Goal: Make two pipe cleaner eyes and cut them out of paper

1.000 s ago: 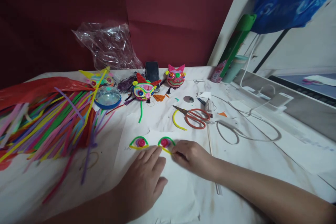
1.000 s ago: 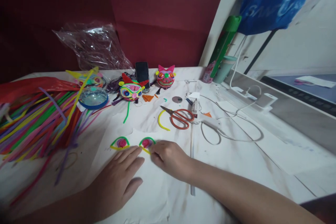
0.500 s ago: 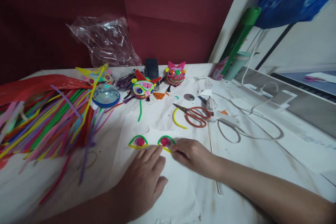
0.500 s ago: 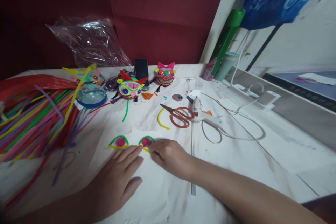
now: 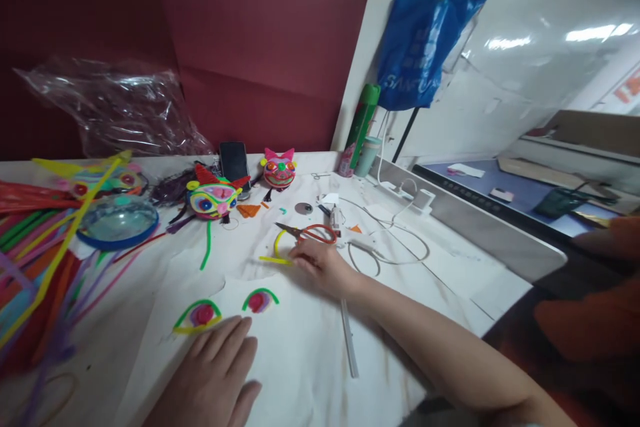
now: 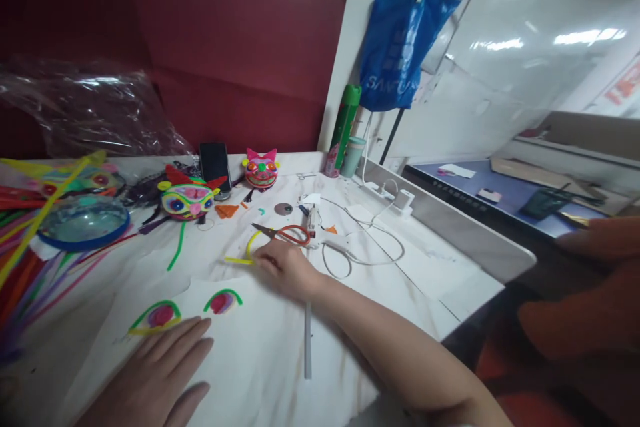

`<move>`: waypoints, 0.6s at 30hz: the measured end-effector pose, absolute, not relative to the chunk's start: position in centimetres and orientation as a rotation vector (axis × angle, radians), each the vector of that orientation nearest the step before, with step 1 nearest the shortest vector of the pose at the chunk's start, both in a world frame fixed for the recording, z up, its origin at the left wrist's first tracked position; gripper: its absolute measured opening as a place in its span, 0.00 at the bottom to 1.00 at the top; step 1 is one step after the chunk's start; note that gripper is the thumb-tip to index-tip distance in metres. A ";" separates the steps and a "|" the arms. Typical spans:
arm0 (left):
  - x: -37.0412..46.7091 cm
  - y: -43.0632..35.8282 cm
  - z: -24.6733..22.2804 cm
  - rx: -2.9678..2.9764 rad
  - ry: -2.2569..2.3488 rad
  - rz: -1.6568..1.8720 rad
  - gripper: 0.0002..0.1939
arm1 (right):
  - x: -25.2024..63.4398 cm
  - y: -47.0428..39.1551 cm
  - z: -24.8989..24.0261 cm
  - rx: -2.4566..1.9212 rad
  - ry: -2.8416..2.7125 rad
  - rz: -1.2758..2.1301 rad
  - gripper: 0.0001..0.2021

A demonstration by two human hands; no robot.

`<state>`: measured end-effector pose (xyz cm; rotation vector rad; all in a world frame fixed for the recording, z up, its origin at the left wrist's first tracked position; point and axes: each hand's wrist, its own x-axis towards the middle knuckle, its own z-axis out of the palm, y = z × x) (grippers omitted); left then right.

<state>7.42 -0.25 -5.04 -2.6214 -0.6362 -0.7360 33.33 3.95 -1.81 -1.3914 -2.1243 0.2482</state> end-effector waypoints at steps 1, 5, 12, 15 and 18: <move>7.4 -0.3 -5.1 -2.608 -0.632 -0.732 0.11 | 33.9 4.3 -1.4 -1.508 -2.144 0.181 0.07; 7.3 -0.3 -5.4 -2.593 -0.661 -0.745 0.11 | 37.8 4.9 -0.1 -1.869 -2.033 -0.046 0.11; 7.6 -1.2 -5.0 -2.698 -0.860 -0.691 0.08 | 43.3 5.2 -1.6 -2.204 -2.011 -0.120 0.09; 7.7 -1.6 -4.6 -2.761 -0.979 -0.611 0.08 | 42.9 4.8 -2.1 -2.204 -2.017 -0.169 0.07; 7.8 -1.9 -3.9 -2.822 -1.062 -0.469 0.10 | 43.1 4.2 -1.2 -2.212 -1.940 -0.275 0.06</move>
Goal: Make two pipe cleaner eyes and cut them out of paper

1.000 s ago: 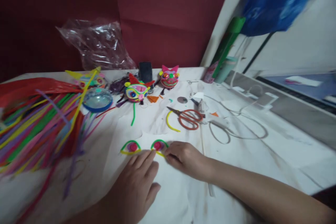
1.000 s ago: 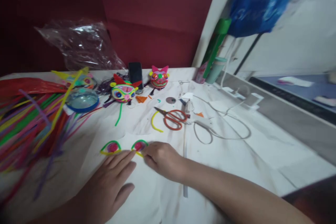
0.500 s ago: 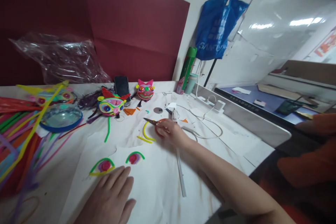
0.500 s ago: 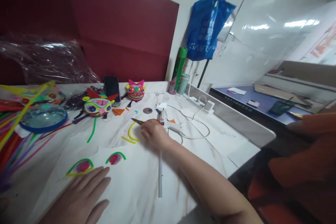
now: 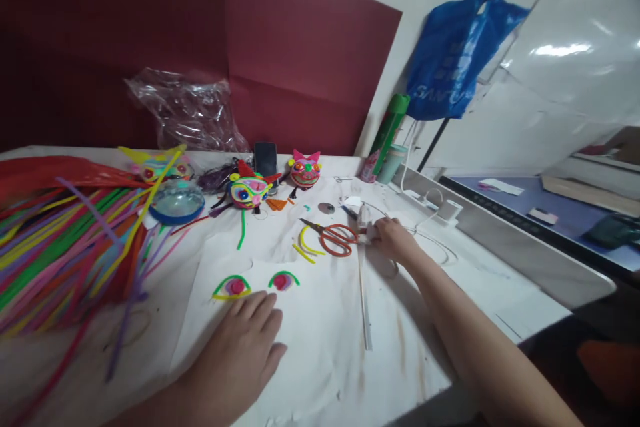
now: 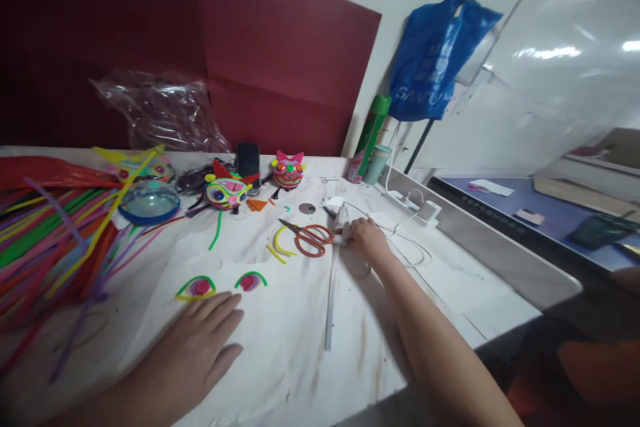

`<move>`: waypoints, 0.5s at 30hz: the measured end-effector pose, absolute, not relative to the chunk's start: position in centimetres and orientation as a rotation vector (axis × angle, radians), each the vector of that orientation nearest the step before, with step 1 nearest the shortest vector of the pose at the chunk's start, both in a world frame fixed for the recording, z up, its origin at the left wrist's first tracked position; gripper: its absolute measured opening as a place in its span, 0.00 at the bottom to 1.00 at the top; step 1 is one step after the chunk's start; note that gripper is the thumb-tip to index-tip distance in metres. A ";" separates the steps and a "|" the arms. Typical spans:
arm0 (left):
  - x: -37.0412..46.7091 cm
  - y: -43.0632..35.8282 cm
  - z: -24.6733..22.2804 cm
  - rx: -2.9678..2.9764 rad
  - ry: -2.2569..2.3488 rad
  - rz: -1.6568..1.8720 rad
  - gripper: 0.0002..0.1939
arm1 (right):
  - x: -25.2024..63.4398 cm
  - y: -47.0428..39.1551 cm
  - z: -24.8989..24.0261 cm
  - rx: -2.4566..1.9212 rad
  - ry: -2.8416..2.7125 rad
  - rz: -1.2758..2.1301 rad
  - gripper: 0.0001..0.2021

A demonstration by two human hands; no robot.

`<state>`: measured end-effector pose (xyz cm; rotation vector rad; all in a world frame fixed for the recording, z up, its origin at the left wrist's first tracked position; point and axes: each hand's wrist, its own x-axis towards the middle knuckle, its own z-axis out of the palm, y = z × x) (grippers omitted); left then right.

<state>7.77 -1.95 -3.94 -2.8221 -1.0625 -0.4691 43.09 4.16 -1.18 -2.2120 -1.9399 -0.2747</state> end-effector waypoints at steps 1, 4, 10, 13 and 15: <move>7.8 -2.0 -3.7 -2.838 -1.074 -0.428 0.10 | 43.4 4.1 -0.7 -2.224 -1.889 -0.317 0.06; 7.9 -2.3 -3.4 -2.843 -1.085 -0.356 0.11 | 44.6 4.3 1.0 -2.287 -1.645 -0.442 0.06; 8.0 -2.4 -4.0 -2.813 -1.044 -0.319 0.15 | 41.0 3.5 1.4 -1.750 -1.435 0.096 0.13; 8.0 -2.4 -4.2 -2.800 -1.035 -0.313 0.15 | 36.5 1.6 -0.1 -1.581 -1.731 0.419 0.15; 7.9 -2.3 -4.3 -2.790 -1.025 -0.306 0.16 | 34.2 0.3 -1.2 -1.491 -1.877 0.547 0.14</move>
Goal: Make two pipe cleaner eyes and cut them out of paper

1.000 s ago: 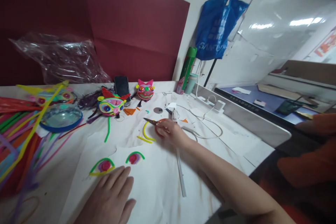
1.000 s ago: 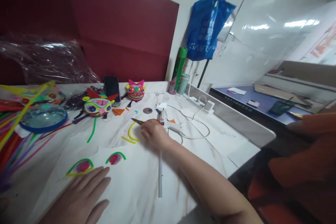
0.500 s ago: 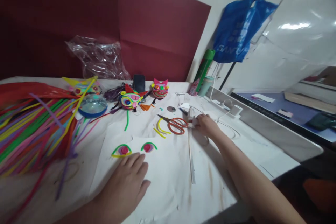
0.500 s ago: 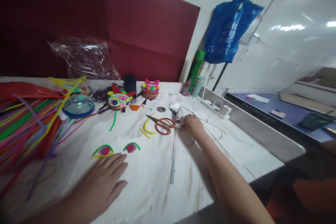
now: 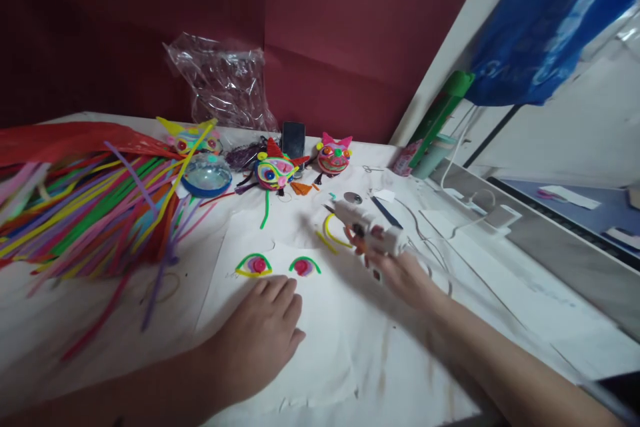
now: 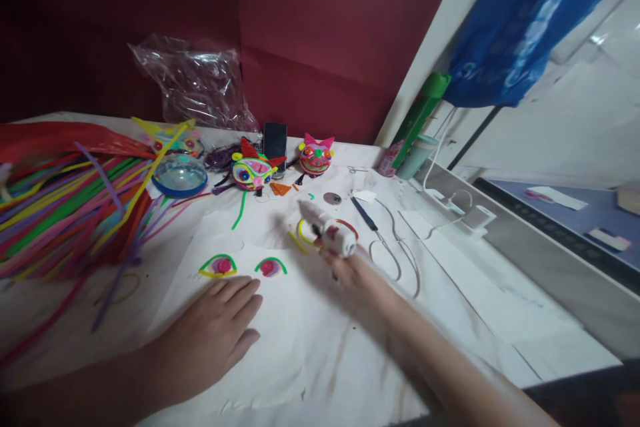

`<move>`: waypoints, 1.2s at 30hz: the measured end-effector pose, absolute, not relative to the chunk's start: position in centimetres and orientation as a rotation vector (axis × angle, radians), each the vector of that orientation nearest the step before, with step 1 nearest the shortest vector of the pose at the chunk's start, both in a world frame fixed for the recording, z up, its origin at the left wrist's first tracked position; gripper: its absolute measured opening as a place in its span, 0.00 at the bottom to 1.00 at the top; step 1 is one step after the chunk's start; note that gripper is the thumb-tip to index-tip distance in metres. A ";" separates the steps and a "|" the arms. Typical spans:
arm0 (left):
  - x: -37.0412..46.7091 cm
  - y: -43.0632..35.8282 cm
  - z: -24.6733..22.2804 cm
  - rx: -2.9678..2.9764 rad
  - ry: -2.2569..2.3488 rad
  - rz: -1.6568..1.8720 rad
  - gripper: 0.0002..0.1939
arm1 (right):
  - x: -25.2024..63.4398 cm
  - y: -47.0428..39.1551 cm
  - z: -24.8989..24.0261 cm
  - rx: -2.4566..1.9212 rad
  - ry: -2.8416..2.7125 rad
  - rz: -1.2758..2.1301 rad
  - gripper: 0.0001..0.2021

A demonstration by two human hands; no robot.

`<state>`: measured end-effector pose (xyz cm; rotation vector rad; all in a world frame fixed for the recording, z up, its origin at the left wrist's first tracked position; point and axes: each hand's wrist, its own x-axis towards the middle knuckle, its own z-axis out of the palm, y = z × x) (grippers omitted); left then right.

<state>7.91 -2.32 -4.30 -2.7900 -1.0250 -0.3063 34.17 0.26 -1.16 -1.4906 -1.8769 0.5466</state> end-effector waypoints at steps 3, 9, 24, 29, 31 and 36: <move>7.9 -2.2 -4.6 -2.775 -1.006 -0.283 0.18 | 32.5 -1.5 -2.4 -1.365 -2.040 0.666 0.13; 8.2 -2.1 -5.2 -2.714 -0.986 -0.274 0.20 | 32.3 -3.0 -3.1 -1.297 -2.168 0.769 0.13; 8.0 -2.2 -5.1 -2.672 -0.910 -0.345 0.19 | 31.6 -2.7 -2.5 -1.110 -2.255 0.797 0.12; 8.0 -2.2 -5.3 -2.668 -0.905 -0.337 0.20 | 31.3 -2.5 -2.2 -1.108 -2.281 0.721 0.08; 8.0 -2.3 -5.3 -2.665 -0.906 -0.329 0.20 | 31.3 -2.4 -2.2 -1.133 -2.285 0.723 0.08; 8.0 -2.3 -5.4 -2.649 -0.886 -0.326 0.21 | 31.4 -2.5 -2.4 -1.167 -2.297 0.720 0.09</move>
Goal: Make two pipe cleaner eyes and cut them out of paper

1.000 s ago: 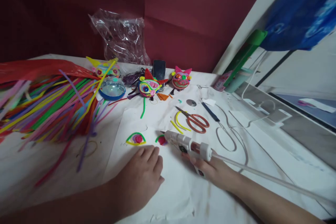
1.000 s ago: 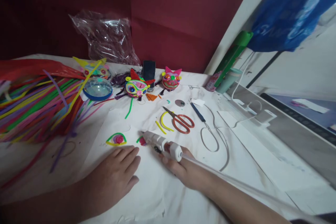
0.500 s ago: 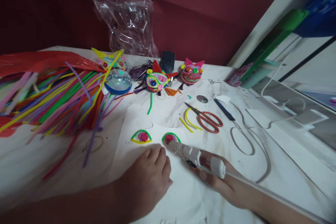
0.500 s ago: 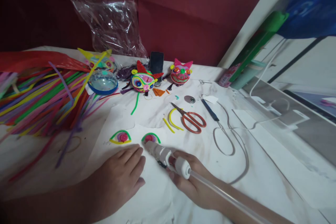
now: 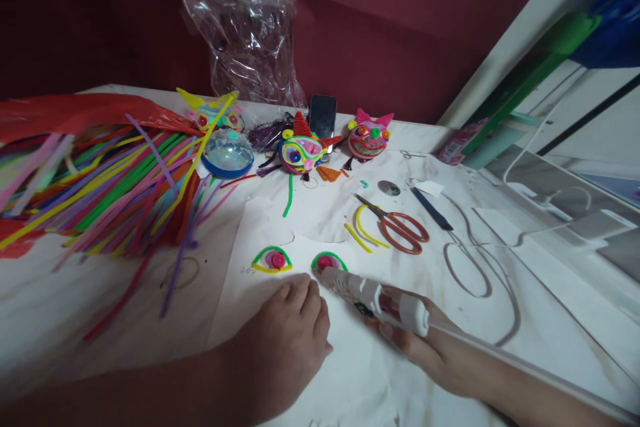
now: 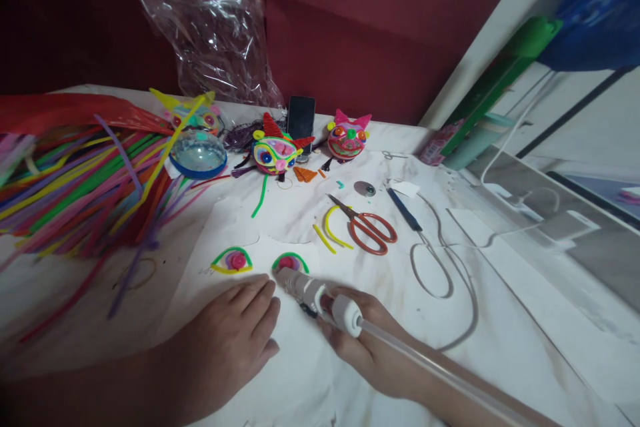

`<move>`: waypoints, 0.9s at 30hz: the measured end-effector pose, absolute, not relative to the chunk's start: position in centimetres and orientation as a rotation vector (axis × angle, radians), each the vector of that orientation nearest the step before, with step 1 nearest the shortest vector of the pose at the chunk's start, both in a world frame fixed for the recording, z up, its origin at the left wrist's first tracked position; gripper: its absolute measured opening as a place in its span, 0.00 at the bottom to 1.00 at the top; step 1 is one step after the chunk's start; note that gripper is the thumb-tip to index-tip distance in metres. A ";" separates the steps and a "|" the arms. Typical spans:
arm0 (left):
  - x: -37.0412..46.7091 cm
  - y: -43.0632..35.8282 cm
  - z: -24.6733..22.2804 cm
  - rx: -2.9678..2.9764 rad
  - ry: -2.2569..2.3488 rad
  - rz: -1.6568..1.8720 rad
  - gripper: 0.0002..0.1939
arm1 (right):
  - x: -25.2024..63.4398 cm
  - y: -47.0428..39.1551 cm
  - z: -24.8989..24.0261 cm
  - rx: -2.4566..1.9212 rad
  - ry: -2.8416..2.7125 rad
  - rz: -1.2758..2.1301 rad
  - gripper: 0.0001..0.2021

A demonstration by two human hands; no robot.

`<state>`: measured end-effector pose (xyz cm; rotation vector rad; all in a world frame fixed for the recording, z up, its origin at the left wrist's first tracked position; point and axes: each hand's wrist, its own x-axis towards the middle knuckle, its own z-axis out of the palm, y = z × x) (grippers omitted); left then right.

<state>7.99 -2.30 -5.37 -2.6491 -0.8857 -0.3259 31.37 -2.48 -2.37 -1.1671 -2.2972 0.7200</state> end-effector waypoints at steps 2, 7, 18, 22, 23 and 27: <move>8.0 -2.3 -5.4 -2.641 -0.879 -0.330 0.21 | 31.4 -2.6 -2.4 -1.170 -2.299 0.711 0.10; 7.9 -2.3 -5.3 -2.636 -0.878 -0.348 0.21 | 31.3 -2.6 -2.2 -1.167 -2.298 0.702 0.11; 7.9 -2.1 -5.3 -2.632 -0.858 -0.354 0.22 | 31.7 -2.7 -2.4 -1.232 -2.263 0.780 0.14; 7.9 -2.1 -5.3 -2.627 -0.859 -0.375 0.21 | 32.7 -2.9 -3.2 -1.329 -2.171 0.855 0.18; 7.9 -2.1 -5.3 -2.627 -0.863 -0.380 0.21 | 33.1 -2.8 -3.4 -1.341 -2.149 0.898 0.20; 7.9 -2.1 -5.3 -2.628 -0.870 -0.382 0.21 | 34.6 -2.8 -4.3 -1.350 -2.064 1.079 0.25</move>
